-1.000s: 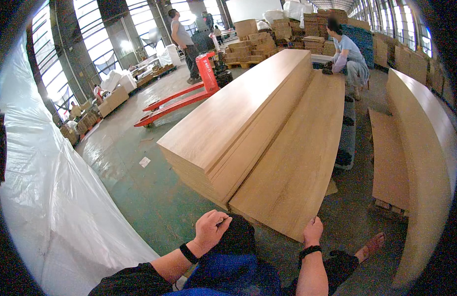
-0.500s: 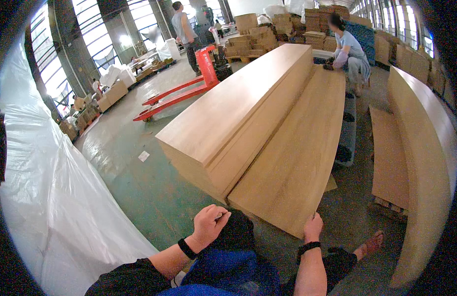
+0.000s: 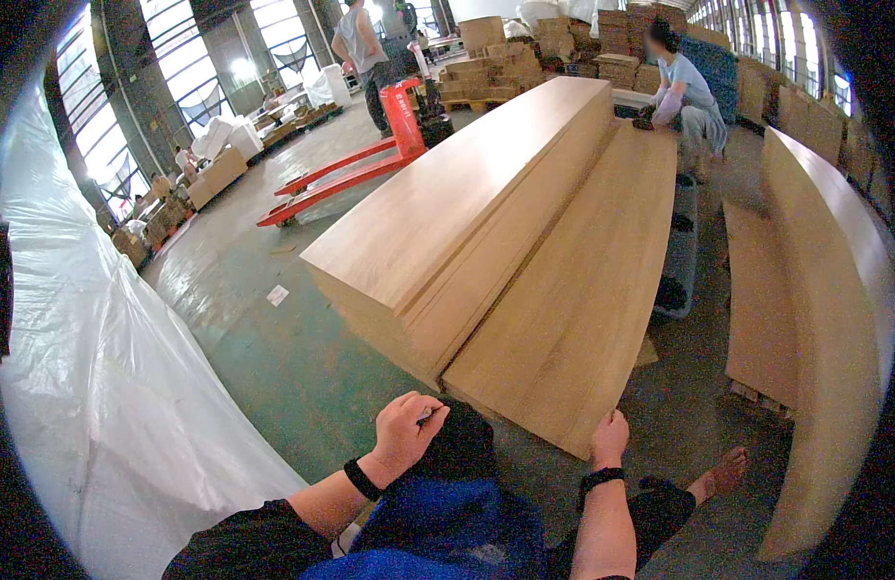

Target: Marking and inspecting wood panels using a marker and a scraper tool on a factory floor.

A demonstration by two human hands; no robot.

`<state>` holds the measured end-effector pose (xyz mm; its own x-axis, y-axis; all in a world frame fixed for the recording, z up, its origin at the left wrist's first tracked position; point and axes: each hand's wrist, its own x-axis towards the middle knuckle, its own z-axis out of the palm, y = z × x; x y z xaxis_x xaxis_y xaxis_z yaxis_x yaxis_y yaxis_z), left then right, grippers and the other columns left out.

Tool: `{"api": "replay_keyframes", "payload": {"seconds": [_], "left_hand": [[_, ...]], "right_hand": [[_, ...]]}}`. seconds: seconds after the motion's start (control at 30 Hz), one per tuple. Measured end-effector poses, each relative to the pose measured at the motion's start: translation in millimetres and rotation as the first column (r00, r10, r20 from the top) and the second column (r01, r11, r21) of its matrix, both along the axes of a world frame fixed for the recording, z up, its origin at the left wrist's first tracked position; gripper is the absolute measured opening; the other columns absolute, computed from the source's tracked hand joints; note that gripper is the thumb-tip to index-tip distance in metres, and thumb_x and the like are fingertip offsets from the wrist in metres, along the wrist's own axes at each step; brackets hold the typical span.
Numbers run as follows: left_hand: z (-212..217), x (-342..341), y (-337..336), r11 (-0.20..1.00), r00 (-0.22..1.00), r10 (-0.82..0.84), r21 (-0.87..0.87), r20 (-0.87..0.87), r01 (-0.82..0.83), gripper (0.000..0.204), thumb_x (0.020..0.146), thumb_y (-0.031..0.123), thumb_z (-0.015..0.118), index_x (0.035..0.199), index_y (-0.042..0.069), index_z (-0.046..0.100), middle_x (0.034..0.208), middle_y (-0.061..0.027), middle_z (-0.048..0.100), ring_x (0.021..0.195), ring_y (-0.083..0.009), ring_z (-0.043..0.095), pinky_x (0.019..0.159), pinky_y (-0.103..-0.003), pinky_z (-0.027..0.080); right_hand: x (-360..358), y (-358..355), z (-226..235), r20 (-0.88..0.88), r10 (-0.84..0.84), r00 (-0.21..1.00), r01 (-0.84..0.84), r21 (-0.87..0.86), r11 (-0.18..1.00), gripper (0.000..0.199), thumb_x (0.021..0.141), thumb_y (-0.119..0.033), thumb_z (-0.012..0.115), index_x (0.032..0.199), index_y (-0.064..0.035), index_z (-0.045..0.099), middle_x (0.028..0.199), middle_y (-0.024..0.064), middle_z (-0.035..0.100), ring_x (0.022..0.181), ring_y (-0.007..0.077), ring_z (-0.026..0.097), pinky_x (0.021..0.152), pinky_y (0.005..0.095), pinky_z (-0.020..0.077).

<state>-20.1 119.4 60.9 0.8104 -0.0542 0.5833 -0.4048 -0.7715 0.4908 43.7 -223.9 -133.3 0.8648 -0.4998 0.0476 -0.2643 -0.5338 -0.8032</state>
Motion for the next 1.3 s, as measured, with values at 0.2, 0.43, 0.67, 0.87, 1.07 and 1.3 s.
{"api": "replay_keyframes", "payload": {"seconds": [0.2,0.43,0.67,0.87,1.07,1.3], "left_hand": [[-2,-1,-1,0.999,1.0,-0.017,-0.035,-0.004,0.017,0.011,0.084,0.016,0.075,0.082,0.009,0.066,0.073,-0.0097,0.061,0.068,-0.0294,0.063,0.059,-0.037,0.05],[0,0,-2,0.999,1.0,-0.016,-0.036,0.003,0.016,0.012,0.083,0.016,0.075,0.083,0.008,0.067,0.073,-0.0097,0.061,0.068,-0.03,0.062,0.06,-0.038,0.05],[2,-1,-4,1.0,1.0,-0.019,-0.017,0.008,0.019,0.011,0.083,0.017,0.075,0.083,0.009,0.067,0.073,-0.0092,0.061,0.067,-0.0297,0.062,0.059,-0.038,0.05],[1,0,-3,1.0,1.0,-0.021,-0.014,0.011,0.021,0.012,0.083,0.017,0.075,0.083,0.009,0.067,0.072,-0.0093,0.06,0.066,-0.0295,0.062,0.058,-0.038,0.05],[0,0,-1,0.999,0.999,-0.029,-0.021,0.029,0.03,0.011,0.083,0.015,0.076,0.083,0.008,0.067,0.071,-0.0092,0.059,0.065,-0.029,0.061,0.058,-0.037,0.049],[0,0,-2,0.999,1.0,-0.028,-0.024,0.011,0.028,0.011,0.083,0.014,0.076,0.083,0.008,0.067,0.07,-0.0092,0.058,0.064,-0.0286,0.061,0.057,-0.036,0.049]], "right_hand": [[-4,3,0,0.046,0.009,0.999,-0.011,0.041,0.999,0.027,0.097,-0.015,0.048,0.102,0.0062,0.064,0.097,0.0274,0.068,0.097,0.0435,0.065,0.081,0.0453,0.0499],[-2,5,-5,-0.071,0.022,0.997,-0.025,-0.041,0.999,0.025,0.097,-0.017,0.05,0.104,0.0031,0.063,0.106,0.0255,0.066,0.102,0.0433,0.062,0.086,0.0482,0.0491],[-5,6,-2,-0.09,0.039,0.995,-0.05,-0.124,0.991,0.027,0.097,-0.017,0.05,0.108,0.0022,0.064,0.109,0.0248,0.065,0.104,0.0422,0.061,0.091,0.0466,0.049],[-7,10,2,-0.045,0.028,0.999,-0.034,-0.132,0.991,0.027,0.096,-0.018,0.05,0.109,0.0012,0.064,0.108,0.0245,0.065,0.104,0.0421,0.061,0.091,0.047,0.0491],[-6,13,2,-0.036,0.012,0.999,-0.018,-0.165,0.986,0.027,0.096,-0.019,0.051,0.11,0.0001,0.064,0.109,0.024,0.065,0.102,0.0427,0.062,0.089,0.0484,0.0496],[-4,10,-5,-0.136,-0.007,0.991,-0.013,-0.144,0.99,0.03,0.096,-0.022,0.053,0.113,0.001,0.064,0.114,0.0237,0.064,0.107,0.0409,0.061,0.092,0.0472,0.0486]]}}
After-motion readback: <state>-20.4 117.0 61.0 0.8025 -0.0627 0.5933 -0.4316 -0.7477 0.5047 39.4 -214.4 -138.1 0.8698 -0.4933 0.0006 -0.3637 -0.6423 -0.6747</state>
